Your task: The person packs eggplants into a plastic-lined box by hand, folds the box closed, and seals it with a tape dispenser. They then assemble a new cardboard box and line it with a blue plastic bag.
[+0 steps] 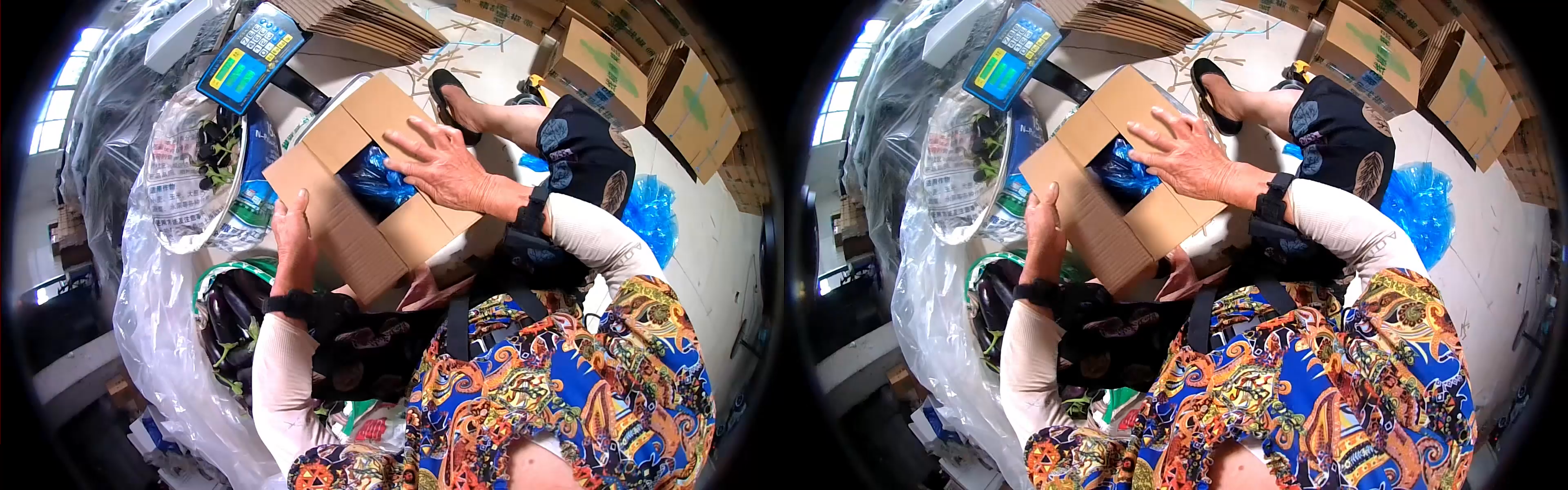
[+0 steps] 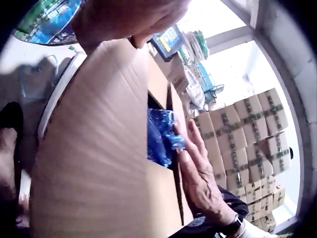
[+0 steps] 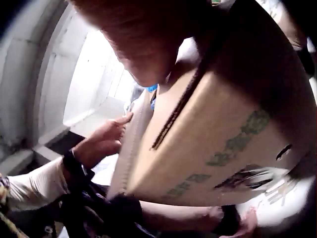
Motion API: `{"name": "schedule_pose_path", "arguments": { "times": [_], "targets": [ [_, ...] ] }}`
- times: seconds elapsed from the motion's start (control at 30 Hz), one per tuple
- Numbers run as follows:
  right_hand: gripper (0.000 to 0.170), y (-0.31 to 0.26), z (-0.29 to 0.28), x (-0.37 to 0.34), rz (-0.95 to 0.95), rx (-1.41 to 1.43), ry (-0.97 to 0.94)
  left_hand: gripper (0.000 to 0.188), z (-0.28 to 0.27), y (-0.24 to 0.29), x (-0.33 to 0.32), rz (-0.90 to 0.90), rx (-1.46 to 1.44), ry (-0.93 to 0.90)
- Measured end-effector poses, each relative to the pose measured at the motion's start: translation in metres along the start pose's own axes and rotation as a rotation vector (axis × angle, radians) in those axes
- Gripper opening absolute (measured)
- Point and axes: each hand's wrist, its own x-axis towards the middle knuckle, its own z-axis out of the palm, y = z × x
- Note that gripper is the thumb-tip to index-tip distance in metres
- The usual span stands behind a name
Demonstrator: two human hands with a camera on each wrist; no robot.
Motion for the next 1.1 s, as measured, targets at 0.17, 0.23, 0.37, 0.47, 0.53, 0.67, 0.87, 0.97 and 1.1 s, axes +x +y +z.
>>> {"name": "schedule_pose_path", "arguments": {
  "times": [0.17,0.23,0.37,0.47,0.53,0.67,0.87,0.97,1.1],
  "targets": [
    [0.013,-0.013,0.012,0.024,-0.051,0.013,-0.144,0.048,0.039,0.022,-0.033,0.042,-0.075,-0.233],
    [0.016,-0.014,0.02,0.029,-0.047,0.002,-0.077,0.056,0.047,0.02,-0.045,-0.099,-0.278,-0.256],
    [0.019,-0.014,0.011,0.026,0.029,0.137,0.014,0.073,0.057,0.022,-0.053,-0.129,-0.46,-0.34],
    [0.041,-0.016,0.011,0.029,0.148,0.246,0.18,0.082,0.061,0.01,-0.046,-0.035,-0.41,-0.411],
    [0.049,-0.014,0.015,0.031,0.221,0.27,0.237,0.082,0.068,-0.004,-0.032,0.111,-0.366,-0.397],
    [0.059,-0.013,0.017,0.031,0.229,0.295,0.284,0.073,0.082,-0.039,0.007,0.357,0.197,-0.147],
    [0.054,-0.006,0.021,0.034,0.255,0.402,0.358,0.076,0.106,-0.042,-0.014,0.461,0.767,0.138],
    [0.049,-0.002,0.026,0.033,0.251,0.415,0.338,0.075,0.108,-0.045,-0.015,0.496,0.903,0.168],
    [0.044,0.004,0.027,0.032,0.216,0.416,0.313,0.073,0.111,-0.048,-0.018,0.545,1.076,0.218]
  ]
}}
